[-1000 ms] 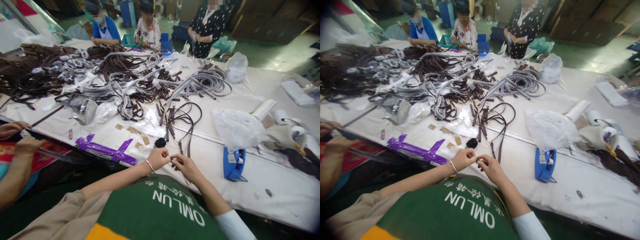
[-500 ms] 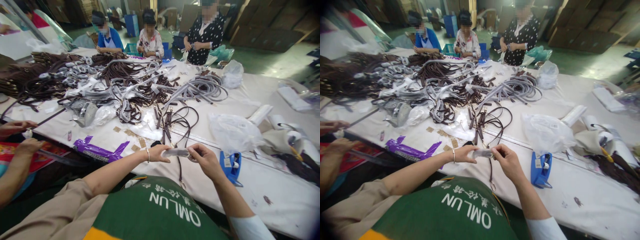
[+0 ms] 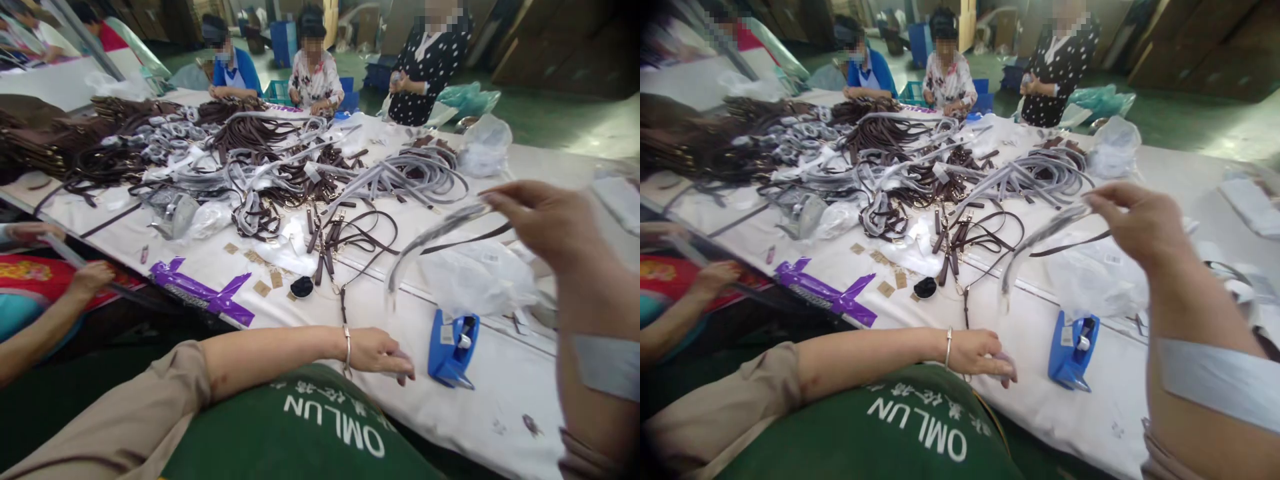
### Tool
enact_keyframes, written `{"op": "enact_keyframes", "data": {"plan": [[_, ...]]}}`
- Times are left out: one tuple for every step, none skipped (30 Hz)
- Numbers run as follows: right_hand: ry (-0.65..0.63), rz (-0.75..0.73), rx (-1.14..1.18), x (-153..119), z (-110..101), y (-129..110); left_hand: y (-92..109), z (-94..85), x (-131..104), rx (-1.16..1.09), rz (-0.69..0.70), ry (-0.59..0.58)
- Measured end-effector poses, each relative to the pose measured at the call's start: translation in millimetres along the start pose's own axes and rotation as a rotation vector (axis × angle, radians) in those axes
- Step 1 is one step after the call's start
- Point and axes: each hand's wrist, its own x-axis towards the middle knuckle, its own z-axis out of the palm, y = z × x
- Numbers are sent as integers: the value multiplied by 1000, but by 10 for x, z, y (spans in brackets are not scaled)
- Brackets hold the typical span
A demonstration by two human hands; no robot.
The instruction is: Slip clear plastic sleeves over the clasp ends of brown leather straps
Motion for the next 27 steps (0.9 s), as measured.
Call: {"op": "enact_keyframes", "data": {"plan": [[-81,43,-66,-31,237,-35,-35,79,67,59,-104,22],[-166,75,-99,-124,502,-82,-112,155,83,115,-229,47],[-217,86,-84,-276,785,-138,-223,225,49,147,-351,70],[-292,85,-60,-479,1073,-198,-357,288,-33,140,-454,96],[-400,86,-30,-723,1358,-259,-503,342,-154,99,-524,122],[-526,98,-5,-990,1630,-317,-647,386,-304,43,-585,177],[-638,122,10,-1263,1879,-370,-781,423,-471,-8,-669,257],[-728,156,14,-1525,2097,-415,-897,454,-642,-21,-730,306],[-799,193,13,-1760,2278,-450,-990,483,-806,-30,-784,344],[-850,225,18,-1958,2420,-472,-1060,513,-954,-39,-832,374],[-880,246,35,-2110,2524,-478,-1108,546,-1081,-47,-868,394],[-901,263,59,-2212,2593,-468,-1138,584,-1182,-65,-900,419],[-915,272,92,-2266,2634,-443,-1156,625,-1258,-86,-926,447],[-925,275,136,-2276,2653,-403,-1168,663,-1310,-107,-947,479],[-931,272,191,-2248,2657,-354,-1180,693,-1342,-125,-963,516],[-934,264,251,-2190,2648,-299,-1195,707,-1361,-138,-974,559],[-929,249,304,-2111,2627,-243,-1216,700,-1375,-145,-978,604],[-903,245,378,-2020,2593,-191,-1243,665,-1389,-147,-976,649],[-850,264,498,-1924,2544,-147,-1275,602,-1411,-145,-968,691],[-767,310,677,-1829,2475,-115,-1312,512,-1444,-140,-956,726],[-662,374,903,-1739,2384,-100,-1353,397,-1490,-134,-943,752],[-541,443,1146,-1659,2274,-105,-1398,266,-1549,-126,-931,771],[-421,503,1363,-1590,2145,-133,-1447,124,-1617,-115,-925,784],[-320,543,1524,-1536,2004,-186,-1501,-19,-1691,-98,-924,796],[-255,563,1610,-1497,1858,-265,-1559,-155,-1762,-75,-928,805],[-219,582,1650,-1477,1719,-368,-1621,-277,-1823,-47,-935,812],[-208,602,1667,-1475,1596,-490,-1685,-381,-1866,-13,-944,813]]}}
